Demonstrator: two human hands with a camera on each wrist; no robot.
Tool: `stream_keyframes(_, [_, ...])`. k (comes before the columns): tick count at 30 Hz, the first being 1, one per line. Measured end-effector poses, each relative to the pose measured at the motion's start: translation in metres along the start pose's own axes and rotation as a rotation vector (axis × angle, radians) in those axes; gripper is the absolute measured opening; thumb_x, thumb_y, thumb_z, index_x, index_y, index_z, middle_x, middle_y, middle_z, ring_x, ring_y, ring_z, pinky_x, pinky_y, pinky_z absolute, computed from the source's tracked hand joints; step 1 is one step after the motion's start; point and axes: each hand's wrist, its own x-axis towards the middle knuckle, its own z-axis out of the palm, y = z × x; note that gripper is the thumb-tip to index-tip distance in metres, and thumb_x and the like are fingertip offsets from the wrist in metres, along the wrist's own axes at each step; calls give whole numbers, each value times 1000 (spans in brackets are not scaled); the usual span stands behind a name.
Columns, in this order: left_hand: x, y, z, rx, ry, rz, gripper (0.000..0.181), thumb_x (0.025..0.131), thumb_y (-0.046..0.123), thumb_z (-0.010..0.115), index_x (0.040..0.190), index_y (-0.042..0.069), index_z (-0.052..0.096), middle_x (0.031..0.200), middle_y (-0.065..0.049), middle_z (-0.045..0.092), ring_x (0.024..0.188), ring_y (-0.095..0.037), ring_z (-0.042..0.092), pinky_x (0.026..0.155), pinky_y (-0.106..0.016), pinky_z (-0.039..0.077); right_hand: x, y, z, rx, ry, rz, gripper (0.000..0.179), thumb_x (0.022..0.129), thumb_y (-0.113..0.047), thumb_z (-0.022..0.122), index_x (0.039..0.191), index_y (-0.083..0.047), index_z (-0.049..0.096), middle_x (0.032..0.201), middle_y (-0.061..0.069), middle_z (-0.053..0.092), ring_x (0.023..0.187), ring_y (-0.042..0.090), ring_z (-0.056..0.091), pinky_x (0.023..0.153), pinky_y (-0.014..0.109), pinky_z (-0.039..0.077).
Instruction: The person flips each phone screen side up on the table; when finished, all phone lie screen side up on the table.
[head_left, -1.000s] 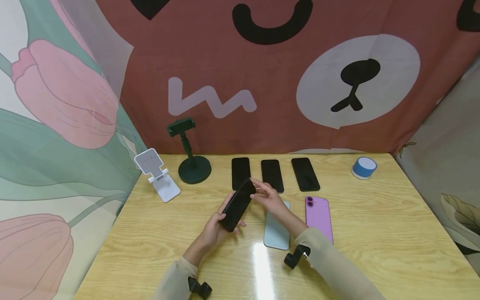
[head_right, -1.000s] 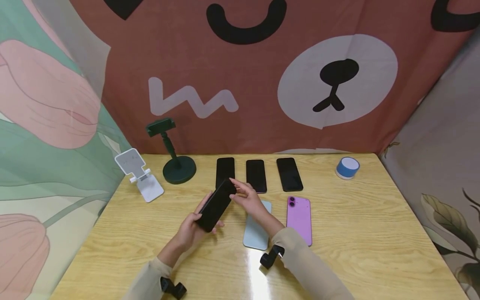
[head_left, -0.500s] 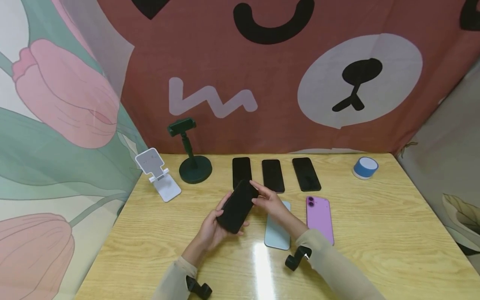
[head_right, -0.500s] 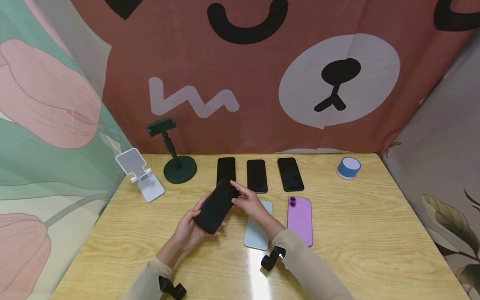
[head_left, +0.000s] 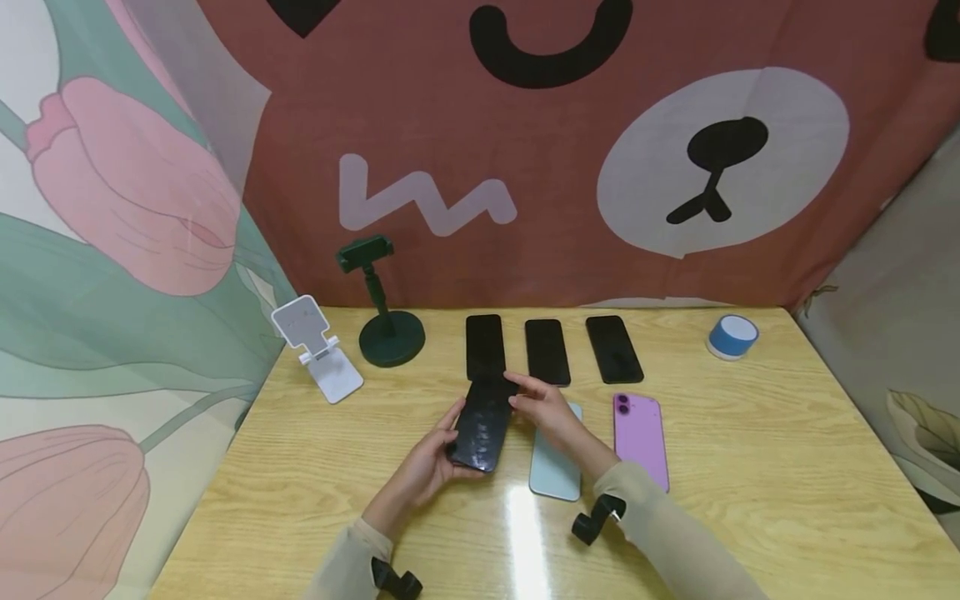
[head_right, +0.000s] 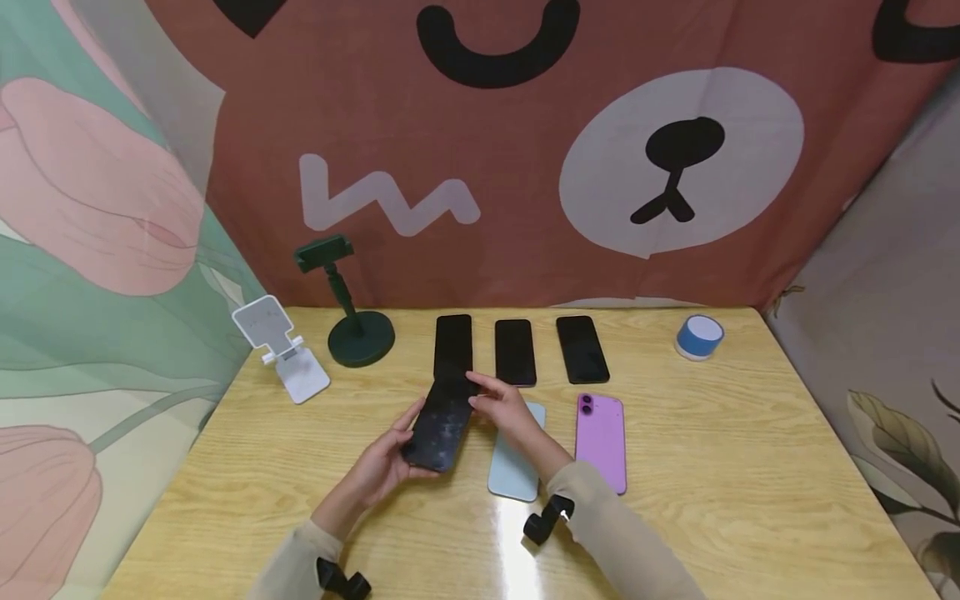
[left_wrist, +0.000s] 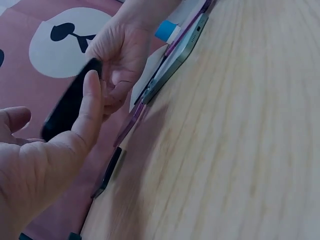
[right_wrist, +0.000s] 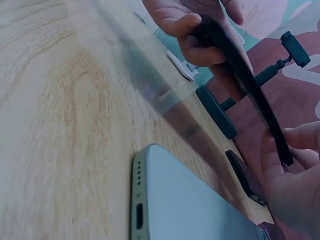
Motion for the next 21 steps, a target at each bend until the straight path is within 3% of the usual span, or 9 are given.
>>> stream_keyframes(9, [3,-11,-1,221,119,-43,75,92,3,41,154,23,4,150,-30,17,116,-31,50,90,-43,49,2,6,-2,-40,-20,-21,53,89,7,53,140,6,38,113,15,48,90,10,53,79,21,49])
stream_keyframes(14, [3,-14,-1,321,103,-42,80,89,1,47,154,19,3,147,-32,25,115,-31,53,91,-42,48,2,10,-4,-23,-27,-34,54,87,11,52,139,10,37,112,15,54,88,9,57,79,22,49])
stream_keyframes(21, [4,-18,-3,372,89,-33,81,87,-1,47,153,14,3,147,-31,26,116,-28,52,88,-39,50,1,11,-5,-39,-30,-27,55,87,8,55,139,9,37,114,18,54,90,10,55,80,23,49])
